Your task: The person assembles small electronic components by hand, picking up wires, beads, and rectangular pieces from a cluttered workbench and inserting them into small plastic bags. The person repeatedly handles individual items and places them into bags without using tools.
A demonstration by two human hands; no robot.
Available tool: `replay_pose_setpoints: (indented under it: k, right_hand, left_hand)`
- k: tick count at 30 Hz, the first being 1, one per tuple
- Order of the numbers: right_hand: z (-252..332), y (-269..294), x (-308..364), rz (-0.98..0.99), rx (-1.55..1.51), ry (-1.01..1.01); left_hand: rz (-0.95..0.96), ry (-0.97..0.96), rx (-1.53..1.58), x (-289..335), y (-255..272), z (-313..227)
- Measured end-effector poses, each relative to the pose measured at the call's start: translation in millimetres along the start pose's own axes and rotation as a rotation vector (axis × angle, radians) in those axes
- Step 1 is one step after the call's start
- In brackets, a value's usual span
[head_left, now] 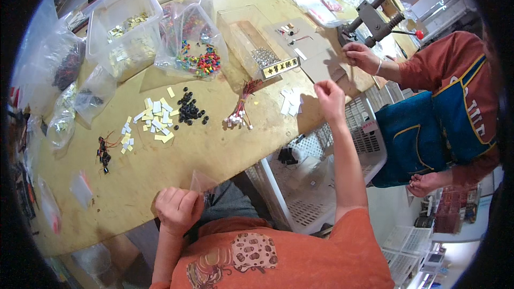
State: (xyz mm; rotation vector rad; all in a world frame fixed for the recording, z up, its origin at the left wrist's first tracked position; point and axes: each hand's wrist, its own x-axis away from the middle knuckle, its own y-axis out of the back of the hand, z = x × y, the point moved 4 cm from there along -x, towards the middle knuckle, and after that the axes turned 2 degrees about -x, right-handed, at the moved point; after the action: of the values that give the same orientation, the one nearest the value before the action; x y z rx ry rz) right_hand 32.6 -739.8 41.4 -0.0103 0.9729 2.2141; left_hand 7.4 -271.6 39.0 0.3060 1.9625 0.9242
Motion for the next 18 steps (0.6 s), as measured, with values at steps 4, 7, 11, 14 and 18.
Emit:
replay_pose_setpoints:
  k: [4, 7, 11, 14, 18]
  right_hand:
    - [7, -16, 38, 0.142, -0.160, 0.051]
    - [40, -28, 43, 0.121, 0.068, 0.177]
    - [49, -41, 40, 0.141, 0.222, 0.168]
    - [48, -45, 42, 0.247, 0.131, 0.069]
    - [29, -50, 40, 0.310, -0.137, -0.029]
  left_hand:
    - [0.003, 0.001, -0.005, 1, 1, 1]
    - [0.004, 0.012, -0.009, 2, 2, 2]
    - [-0.009, 0.022, 0.033, 0, 4, 3]
    - [-0.006, 0.032, 0.045, 1, 6, 3]
    - [-0.018, 0.024, 0.039, 3, 5, 4]
